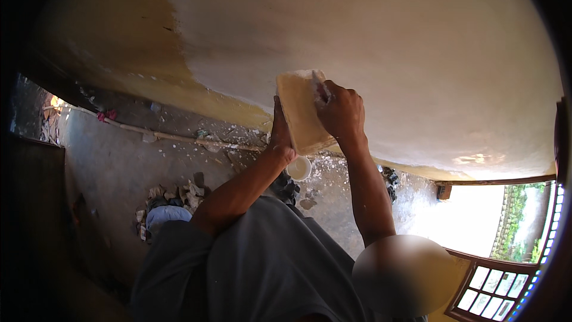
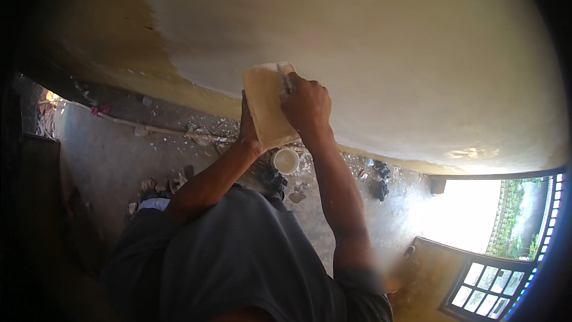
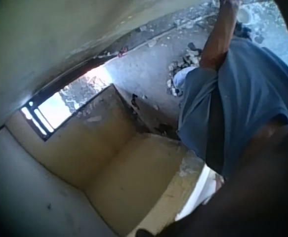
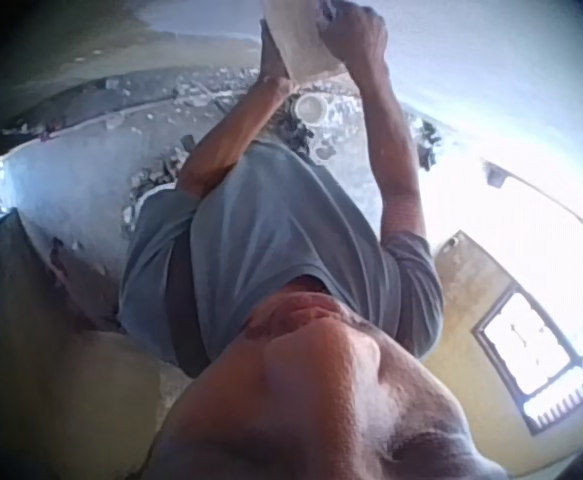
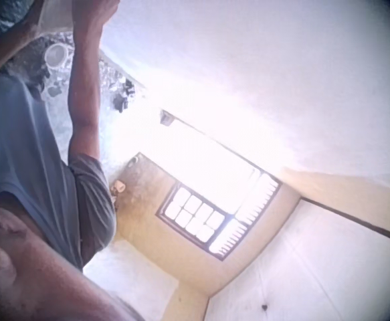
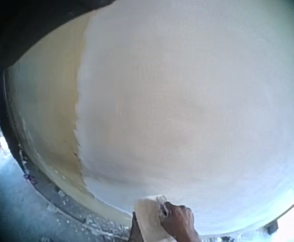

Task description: The person applies a putty-like substance to a wall using a broad scraper, repeatedly scooping material from a plastic container onto the scraper and then smoothing it across the wall surface.

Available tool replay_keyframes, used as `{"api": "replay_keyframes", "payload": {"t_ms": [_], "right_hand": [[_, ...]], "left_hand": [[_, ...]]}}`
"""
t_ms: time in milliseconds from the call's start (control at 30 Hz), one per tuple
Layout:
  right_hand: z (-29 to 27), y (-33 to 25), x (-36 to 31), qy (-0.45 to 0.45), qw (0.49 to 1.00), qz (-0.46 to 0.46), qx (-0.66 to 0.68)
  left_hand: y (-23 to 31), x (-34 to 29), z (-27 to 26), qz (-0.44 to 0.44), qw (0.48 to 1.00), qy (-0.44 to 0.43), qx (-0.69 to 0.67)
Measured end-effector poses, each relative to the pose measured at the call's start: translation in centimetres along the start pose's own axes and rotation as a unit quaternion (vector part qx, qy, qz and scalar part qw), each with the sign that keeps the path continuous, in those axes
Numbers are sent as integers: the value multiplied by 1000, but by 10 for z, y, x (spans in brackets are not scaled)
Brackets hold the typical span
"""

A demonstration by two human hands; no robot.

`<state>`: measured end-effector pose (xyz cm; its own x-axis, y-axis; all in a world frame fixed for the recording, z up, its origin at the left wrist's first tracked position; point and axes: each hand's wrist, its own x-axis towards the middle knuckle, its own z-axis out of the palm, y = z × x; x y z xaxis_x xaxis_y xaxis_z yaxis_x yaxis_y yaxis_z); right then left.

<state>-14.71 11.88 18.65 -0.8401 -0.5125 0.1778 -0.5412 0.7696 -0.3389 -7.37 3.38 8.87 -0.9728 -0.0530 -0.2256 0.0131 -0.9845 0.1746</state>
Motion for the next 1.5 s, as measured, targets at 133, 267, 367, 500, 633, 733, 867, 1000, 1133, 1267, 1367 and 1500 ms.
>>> {"api": "replay_keyframes", "payload": {"t_ms": [133, 267, 367, 500, 633, 733, 867, 1000, 1133, 1267, 1367, 1500], "right_hand": [[-4, 31, -18, -1, 993, -118, 5], [-11, 56, -36, -9, 981, -191, 12], [-43, 76, -28, 19, 987, -117, 105], [-46, 92, -31, -16, 999, -39, 24], [-28, 93, -36, -21, 990, -66, 121], [-27, 82, -32, -41, 991, -39, 125], [-15, 65, -30, 2, 991, -12, 135], [-6, 43, -24, -16, 987, 58, 147], [-2, 24, -23, 47, 984, 92, 148], [12, 7, -24, 79, 987, 106, 93], [19, -17, -30, 56, 994, 81, 43], [32, -40, -51, 122, 992, -42, -8]], "left_hand": [[-35, 5, 14, 15, 1000, 0, -12], [-66, 14, 18, 56, 997, 56, 3], [-87, 10, 22, 111, 993, 26, 15], [-98, 10, 28, 113, 993, -22, -24], [-99, 9, 29, 104, 994, 7, -22], [-92, 6, 26, 105, 993, -36, -27], [-72, 11, 28, 102, 991, 32, 83], [-42, 20, 1, 30, 997, -34, 68], [-15, 26, 2, -10, 996, -8, 88], [-2, 26, 2, -63, 997, 25, 42], [1, 27, -4, -70, 997, 24, 34], [-1, 40, -39, -94, 982, -145, -79]]}}
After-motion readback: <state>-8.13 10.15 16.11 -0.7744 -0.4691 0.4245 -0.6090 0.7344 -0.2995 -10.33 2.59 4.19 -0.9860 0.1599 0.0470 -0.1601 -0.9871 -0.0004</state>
